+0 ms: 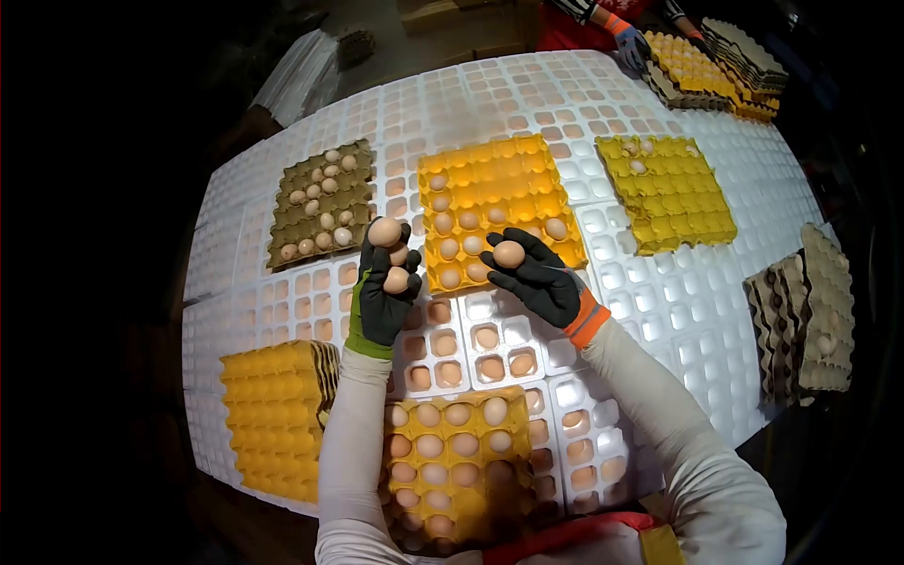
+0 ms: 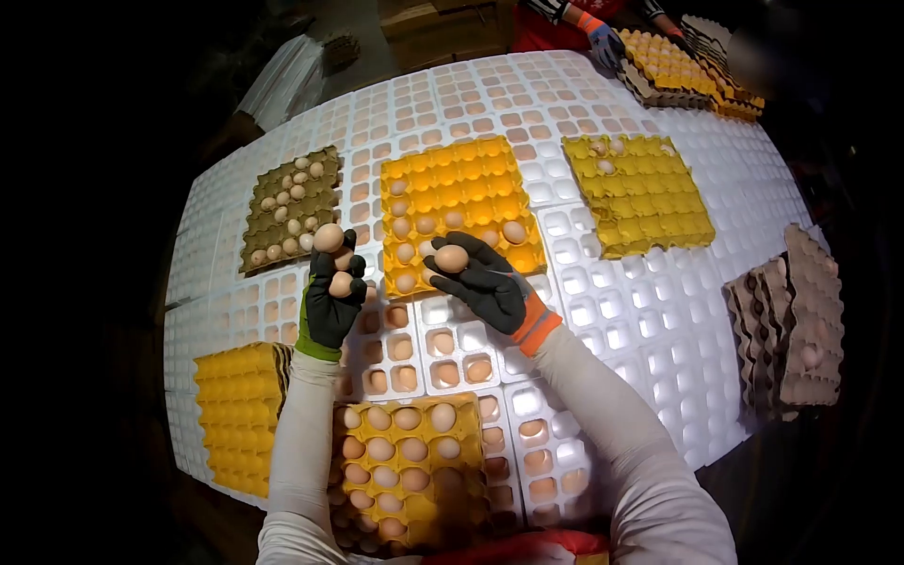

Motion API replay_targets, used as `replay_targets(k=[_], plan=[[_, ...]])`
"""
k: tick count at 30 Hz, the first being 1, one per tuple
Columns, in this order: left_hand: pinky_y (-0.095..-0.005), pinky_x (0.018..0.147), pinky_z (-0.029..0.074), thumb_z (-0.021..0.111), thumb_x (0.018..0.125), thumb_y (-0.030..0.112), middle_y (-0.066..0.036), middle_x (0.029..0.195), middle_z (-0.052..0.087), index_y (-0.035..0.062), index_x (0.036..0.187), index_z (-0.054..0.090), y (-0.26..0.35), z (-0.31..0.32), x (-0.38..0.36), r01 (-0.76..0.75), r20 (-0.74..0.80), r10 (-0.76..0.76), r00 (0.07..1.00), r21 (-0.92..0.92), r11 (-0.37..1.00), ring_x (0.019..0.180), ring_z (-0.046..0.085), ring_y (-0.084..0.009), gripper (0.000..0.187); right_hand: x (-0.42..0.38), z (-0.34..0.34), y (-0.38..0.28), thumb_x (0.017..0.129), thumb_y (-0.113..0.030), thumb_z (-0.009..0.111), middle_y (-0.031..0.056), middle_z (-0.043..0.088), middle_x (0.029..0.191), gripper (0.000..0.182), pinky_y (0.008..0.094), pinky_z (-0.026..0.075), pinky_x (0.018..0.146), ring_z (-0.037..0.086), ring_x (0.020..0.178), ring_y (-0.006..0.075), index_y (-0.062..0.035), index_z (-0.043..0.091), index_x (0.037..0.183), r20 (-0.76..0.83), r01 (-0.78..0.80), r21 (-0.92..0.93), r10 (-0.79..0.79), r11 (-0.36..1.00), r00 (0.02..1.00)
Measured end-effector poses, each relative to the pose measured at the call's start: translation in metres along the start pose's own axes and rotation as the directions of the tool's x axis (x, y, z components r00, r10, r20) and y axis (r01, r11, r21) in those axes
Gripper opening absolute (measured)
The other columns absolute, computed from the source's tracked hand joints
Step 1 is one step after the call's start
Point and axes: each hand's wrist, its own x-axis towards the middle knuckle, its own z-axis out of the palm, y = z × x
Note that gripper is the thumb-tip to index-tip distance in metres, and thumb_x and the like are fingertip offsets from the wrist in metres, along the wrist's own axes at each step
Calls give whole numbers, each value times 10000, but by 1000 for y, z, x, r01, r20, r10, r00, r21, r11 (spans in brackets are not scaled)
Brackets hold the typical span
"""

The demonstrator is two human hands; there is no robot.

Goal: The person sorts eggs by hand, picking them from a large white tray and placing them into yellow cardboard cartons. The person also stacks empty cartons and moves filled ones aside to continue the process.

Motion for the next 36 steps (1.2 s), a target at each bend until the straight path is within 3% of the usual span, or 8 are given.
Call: replay_targets(k=[4,6,8,10,16,25,32,36], plan=[[-331,794,579,491,1079,295,-59,1401,555,123,1448,467,-5,8,-3,25,-45,-36,998,-226,974,1063,600,-203,408,-31,-24,-10,895,-95,768,67,665,1218,448,286,555,920,647,1076,147,-29,603,1306,-61,-285,359,327,889,943],[-345,806,580,477,1083,311,-63,1396,557,78,1472,441,-3,7,-4,55,29,-49,998,-309,950,1072,597,-198,455,-39,-64,37,903,-149,752,45,688,1128,448,250,544,801,653,944,123,-86,603,1320,199,-507,793,643,338,740],[-354,830,579,480,1082,313,-53,1361,565,37,1479,428,-5,-2,-6,69,27,-64,998,-337,939,1072,593,-190,487,-7,-86,36,892,-228,732,49,663,1158,470,300,537,763,652,942,168,-198,606,1344,-75,-684,67,687,726,722],[-355,841,574,483,1080,316,-46,1325,574,36,1476,434,-2,11,-10,16,-34,-26,999,-255,967,1071,587,-187,487,18,-92,55,867,-285,728,78,607,1240,485,379,551,843,631,1069,250,-294,616,1340,-150,-367,-754,400,546,904],[-370,840,549,493,1076,314,-47,1381,564,60,1478,447,0,13,-22,17,10,-14,1000,-431,902,1109,573,-202,478,52,-76,49,807,-261,754,105,539,1308,401,424,551,896,575,1155,312,-239,665,1197,19,-163,-944,539,288,842],[-414,867,555,458,1077,294,-83,1506,479,122,1466,452,21,25,-73,-62,20,82,996,-477,877,1198,572,-246,425,30,-85,54,799,-315,782,68,563,1224,494,427,535,891,585,1104,287,-257,656,1273,-39,-188,-810,269,555,962],[-446,849,564,473,1070,316,-90,1525,455,125,1488,425,20,24,-101,-121,-39,117,992,-486,866,1198,573,-277,462,4,-43,22,777,-238,761,63,584,1162,198,395,536,847,593,1072,279,-159,674,936,292,233,-924,169,302,941],[-456,861,565,478,1068,308,-93,1528,454,116,1493,413,10,25,-107,-133,-87,103,991,-497,858,1190,577,-279,471,3,-43,26,818,-221,752,66,639,1039,205,364,532,832,632,995,256,-147,674,992,82,-112,-712,241,693,967]])
